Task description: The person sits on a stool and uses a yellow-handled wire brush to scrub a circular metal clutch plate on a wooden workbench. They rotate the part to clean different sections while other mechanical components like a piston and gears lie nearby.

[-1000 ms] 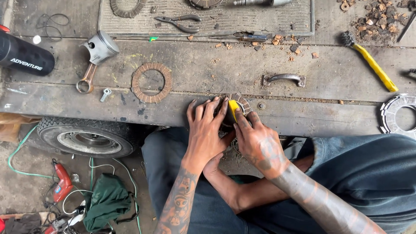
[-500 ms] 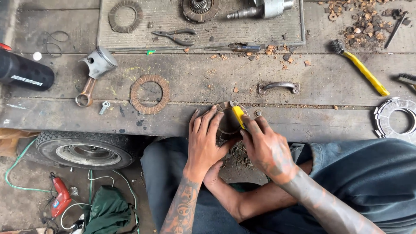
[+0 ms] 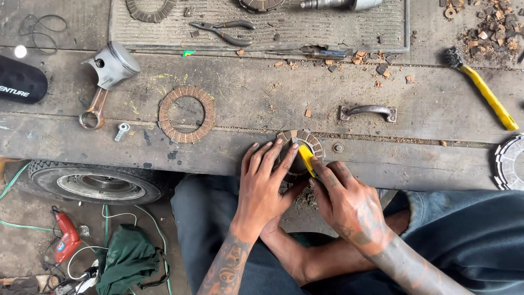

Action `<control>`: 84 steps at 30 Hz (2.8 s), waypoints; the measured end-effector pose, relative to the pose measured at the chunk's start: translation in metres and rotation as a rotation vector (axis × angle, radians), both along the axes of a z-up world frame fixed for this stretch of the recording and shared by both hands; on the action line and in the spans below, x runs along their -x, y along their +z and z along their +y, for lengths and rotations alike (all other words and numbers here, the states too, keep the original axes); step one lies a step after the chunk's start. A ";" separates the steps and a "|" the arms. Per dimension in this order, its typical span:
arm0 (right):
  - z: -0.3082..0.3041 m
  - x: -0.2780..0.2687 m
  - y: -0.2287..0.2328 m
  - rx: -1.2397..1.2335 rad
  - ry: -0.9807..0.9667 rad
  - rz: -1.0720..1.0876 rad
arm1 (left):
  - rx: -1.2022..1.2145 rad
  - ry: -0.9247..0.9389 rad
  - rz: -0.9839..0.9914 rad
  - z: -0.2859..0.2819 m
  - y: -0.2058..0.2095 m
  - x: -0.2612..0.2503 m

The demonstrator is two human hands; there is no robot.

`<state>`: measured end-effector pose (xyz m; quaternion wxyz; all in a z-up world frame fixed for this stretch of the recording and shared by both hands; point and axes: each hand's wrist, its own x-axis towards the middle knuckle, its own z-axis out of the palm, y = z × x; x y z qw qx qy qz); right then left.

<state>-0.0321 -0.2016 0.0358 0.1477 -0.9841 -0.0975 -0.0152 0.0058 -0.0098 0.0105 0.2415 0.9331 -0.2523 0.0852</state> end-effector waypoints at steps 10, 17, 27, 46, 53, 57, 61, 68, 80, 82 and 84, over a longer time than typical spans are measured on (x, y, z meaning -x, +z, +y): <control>0.001 -0.001 0.001 0.026 -0.016 0.042 | -0.043 -0.006 0.037 0.000 0.000 0.004; -0.001 -0.004 0.006 0.057 0.003 0.019 | -0.005 0.017 0.035 -0.004 0.005 0.003; -0.005 -0.013 0.012 0.051 -0.027 0.169 | 0.004 0.045 0.024 -0.007 0.013 -0.001; -0.005 -0.019 0.008 -0.041 0.032 0.089 | -0.043 0.043 0.063 -0.009 0.015 -0.004; -0.001 -0.018 0.004 -0.044 -0.003 0.082 | -0.088 0.054 0.068 -0.010 0.013 -0.004; 0.005 -0.027 0.026 -0.120 -0.017 0.169 | 0.000 0.082 0.063 -0.012 0.007 -0.004; 0.004 -0.032 0.022 -0.114 -0.005 0.143 | 0.005 0.080 0.038 -0.012 0.007 -0.009; 0.000 -0.018 0.005 -0.049 0.013 0.033 | -0.102 0.054 0.108 -0.009 0.012 -0.002; 0.000 -0.015 0.008 0.035 -0.024 0.124 | -0.078 0.066 0.106 -0.010 0.018 -0.005; -0.001 -0.015 0.004 0.025 -0.019 0.107 | -0.098 0.067 0.112 -0.010 0.019 -0.005; -0.001 -0.017 0.004 0.016 -0.014 0.076 | -0.116 0.069 0.105 -0.010 0.019 -0.006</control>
